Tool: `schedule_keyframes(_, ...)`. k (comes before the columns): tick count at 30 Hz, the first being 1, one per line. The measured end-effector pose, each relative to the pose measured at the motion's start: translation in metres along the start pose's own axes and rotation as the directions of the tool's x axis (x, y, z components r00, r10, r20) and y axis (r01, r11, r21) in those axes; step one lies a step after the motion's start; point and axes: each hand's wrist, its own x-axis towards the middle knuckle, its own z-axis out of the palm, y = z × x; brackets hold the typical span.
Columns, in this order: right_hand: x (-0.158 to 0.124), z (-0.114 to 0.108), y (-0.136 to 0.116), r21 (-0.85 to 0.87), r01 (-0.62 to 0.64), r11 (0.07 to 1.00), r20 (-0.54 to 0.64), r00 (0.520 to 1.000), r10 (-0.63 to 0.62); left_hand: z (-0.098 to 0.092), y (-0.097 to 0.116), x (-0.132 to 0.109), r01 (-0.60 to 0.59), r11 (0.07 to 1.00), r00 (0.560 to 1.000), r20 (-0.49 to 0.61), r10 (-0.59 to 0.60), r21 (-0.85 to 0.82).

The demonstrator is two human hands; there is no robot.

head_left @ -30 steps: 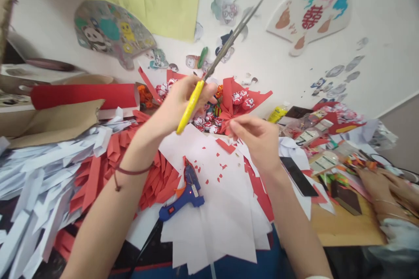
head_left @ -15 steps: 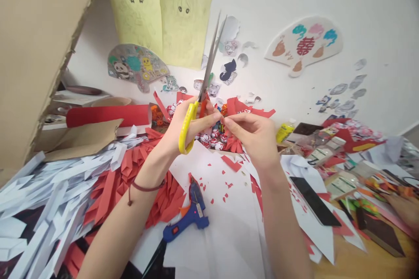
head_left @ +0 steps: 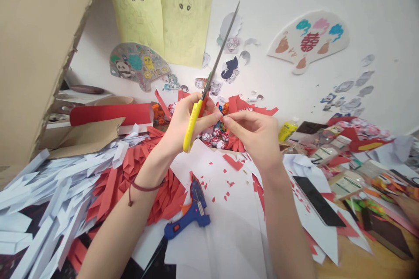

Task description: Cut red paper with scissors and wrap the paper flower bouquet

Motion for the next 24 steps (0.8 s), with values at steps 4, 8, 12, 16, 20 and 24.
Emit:
schedule_keyframes(4, 0.000, -0.001, 0.000, -0.010, -0.007, 1.000, 0.002, 1.000, 0.007, 0.000, 0.000, 0.000, 0.008, 1.000, 1.000, -0.003, -0.008, -0.028)
schedule_keyframes(8, 0.001, -0.003, 0.001, -0.023, -0.004, 1.000, 0.019, 1.000, 0.004, -0.001, 0.003, 0.001, 0.012, 0.999, 0.999, -0.033, -0.013, -0.037)
schedule_keyframes(12, 0.001, -0.003, 0.002, -0.014, -0.006, 1.000, 0.022, 1.000, 0.006, -0.002, 0.007, 0.000, 0.003, 1.000, 0.999, -0.039, -0.003, -0.023)
schedule_keyframes(16, 0.003, 0.001, 0.007, 0.052, -0.008, 0.999, 0.000, 1.000, 0.008, -0.005, 0.004, -0.001, -0.009, 1.000, 1.000, -0.010, 0.009, 0.008)
schedule_keyframes(20, 0.005, -0.002, 0.012, 0.062, -0.032, 0.998, 0.002, 1.000, 0.031, -0.008, -0.004, 0.001, -0.005, 0.998, 1.000, -0.028, 0.007, 0.056)
schedule_keyframes(24, 0.005, -0.014, 0.009, -0.057, -0.059, 0.997, 0.107, 0.992, 0.065, -0.012, -0.008, 0.006, -0.027, 0.997, 0.996, -0.086, 0.034, 0.075)
